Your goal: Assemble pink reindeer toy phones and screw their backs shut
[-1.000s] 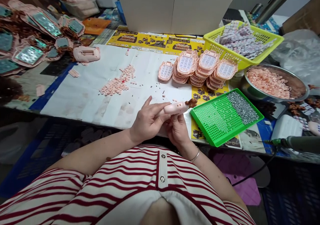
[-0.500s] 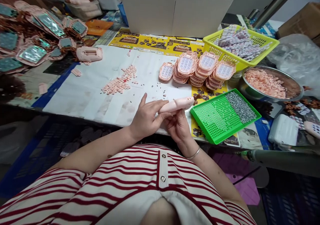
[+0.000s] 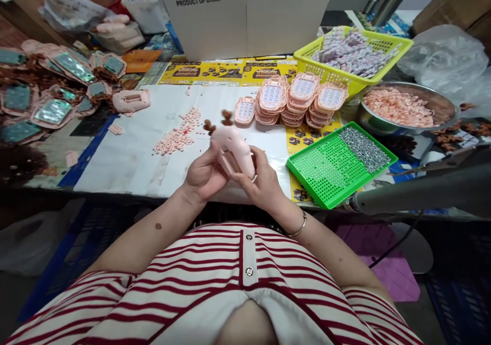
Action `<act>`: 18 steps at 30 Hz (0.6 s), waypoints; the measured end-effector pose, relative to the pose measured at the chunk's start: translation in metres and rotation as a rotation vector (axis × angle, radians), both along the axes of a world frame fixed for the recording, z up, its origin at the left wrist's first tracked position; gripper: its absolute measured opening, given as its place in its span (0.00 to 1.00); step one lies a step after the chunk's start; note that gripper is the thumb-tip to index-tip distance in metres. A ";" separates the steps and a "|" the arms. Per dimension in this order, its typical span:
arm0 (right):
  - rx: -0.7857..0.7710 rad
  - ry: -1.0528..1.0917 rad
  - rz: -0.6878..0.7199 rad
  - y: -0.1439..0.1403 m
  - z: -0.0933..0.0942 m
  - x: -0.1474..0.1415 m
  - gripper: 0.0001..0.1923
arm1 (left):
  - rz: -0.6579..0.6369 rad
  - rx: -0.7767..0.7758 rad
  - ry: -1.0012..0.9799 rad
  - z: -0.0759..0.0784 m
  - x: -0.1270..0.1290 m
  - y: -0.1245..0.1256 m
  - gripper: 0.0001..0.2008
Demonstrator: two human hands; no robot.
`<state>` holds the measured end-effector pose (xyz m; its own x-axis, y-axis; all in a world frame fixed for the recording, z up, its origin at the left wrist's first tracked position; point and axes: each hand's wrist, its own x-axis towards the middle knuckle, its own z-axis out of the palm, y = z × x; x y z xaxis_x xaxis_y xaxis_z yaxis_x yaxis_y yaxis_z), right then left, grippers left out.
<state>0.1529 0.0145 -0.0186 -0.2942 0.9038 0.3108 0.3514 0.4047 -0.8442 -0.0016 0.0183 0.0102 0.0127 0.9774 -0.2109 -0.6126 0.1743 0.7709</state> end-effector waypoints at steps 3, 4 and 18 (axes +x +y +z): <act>0.061 -0.256 0.018 -0.009 0.007 -0.003 0.37 | 0.072 -0.048 -0.174 -0.007 0.004 -0.002 0.17; 0.083 -0.305 0.012 -0.011 0.006 -0.004 0.36 | 0.072 -0.054 -0.185 -0.010 0.005 -0.004 0.18; 0.394 -0.219 -0.229 -0.044 0.021 0.099 0.28 | -0.290 -0.050 -0.137 -0.016 0.017 -0.014 0.16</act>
